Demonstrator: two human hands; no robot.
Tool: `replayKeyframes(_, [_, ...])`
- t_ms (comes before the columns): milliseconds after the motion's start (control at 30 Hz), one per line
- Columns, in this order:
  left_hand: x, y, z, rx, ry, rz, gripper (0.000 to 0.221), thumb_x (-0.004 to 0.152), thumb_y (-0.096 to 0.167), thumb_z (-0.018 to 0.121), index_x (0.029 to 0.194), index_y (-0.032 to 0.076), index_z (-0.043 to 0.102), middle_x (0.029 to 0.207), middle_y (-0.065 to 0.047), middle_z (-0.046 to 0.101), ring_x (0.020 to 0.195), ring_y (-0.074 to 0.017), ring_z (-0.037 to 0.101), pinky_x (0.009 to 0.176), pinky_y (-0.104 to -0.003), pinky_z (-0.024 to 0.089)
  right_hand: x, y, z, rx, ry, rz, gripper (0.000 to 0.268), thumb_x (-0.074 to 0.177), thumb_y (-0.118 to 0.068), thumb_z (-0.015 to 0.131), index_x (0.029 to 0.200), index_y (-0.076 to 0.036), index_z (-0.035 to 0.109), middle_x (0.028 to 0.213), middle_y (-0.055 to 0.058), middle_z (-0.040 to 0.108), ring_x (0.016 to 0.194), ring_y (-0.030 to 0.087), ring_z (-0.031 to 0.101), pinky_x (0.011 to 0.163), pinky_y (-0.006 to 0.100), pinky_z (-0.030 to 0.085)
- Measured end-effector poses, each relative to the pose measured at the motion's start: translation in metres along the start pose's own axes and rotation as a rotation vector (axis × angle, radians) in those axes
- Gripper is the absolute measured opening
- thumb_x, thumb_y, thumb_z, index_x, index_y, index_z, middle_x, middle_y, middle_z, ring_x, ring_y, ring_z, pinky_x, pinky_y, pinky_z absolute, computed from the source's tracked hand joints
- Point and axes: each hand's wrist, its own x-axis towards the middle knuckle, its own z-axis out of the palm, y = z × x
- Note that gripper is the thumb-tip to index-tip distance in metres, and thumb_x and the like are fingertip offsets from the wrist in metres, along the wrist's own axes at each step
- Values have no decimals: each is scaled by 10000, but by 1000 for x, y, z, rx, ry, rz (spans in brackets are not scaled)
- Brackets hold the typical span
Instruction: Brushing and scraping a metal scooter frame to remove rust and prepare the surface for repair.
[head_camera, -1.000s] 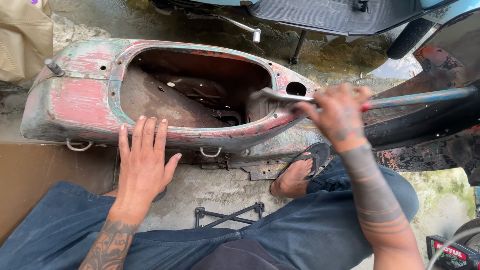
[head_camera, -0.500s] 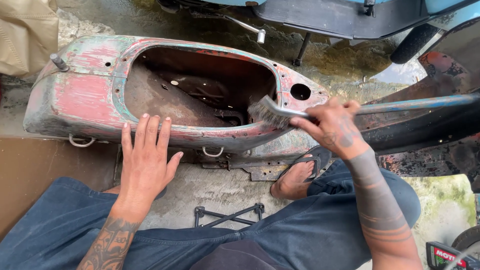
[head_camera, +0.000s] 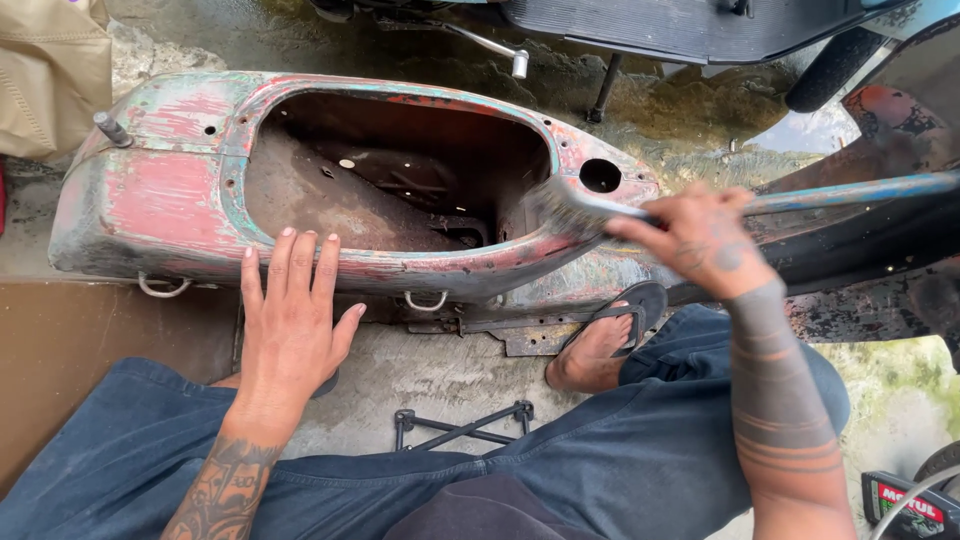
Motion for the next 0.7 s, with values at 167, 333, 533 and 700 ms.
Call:
replayKeyframes(167, [1, 0, 0, 22, -12, 8, 819, 893, 620, 584, 1548, 141, 468, 1522, -68, 507, 1497, -256, 424, 1243, -515, 323, -14, 63, 16, -448, 303, 323, 656, 1058, -830, 490, 834, -278, 764, 747, 131, 729, 1015, 410, 624, 940, 519, 274])
replayKeyframes(333, [0, 2, 5, -133, -5, -12, 825, 865, 540, 668, 1536, 93, 493, 1503, -137, 515, 1506, -317, 417, 1257, -565, 254, -13, -9, 1, -147, 91, 138, 665, 1010, -770, 403, 830, -230, 746, 779, 173, 662, 883, 369, 582, 994, 571, 267])
replayKeyframes(533, [1, 0, -5, 40, -29, 3, 812, 909, 623, 589, 1554, 141, 478, 1532, -70, 511, 1505, -263, 431, 1256, -517, 310, -5, 39, 1, -279, 120, 240, 640, 1047, -779, 425, 801, -280, 743, 804, 42, 704, 1061, 318, 547, 902, 474, 248])
replayKeyframes(700, [1, 1, -3, 7, -9, 0, 822, 899, 613, 614, 1548, 125, 487, 1529, -85, 519, 1506, -277, 435, 1248, -526, 329, 6, 21, 17, -424, 453, 57, 535, 1144, -667, 504, 907, -295, 808, 915, -27, 769, 1001, 328, 566, 884, 472, 238])
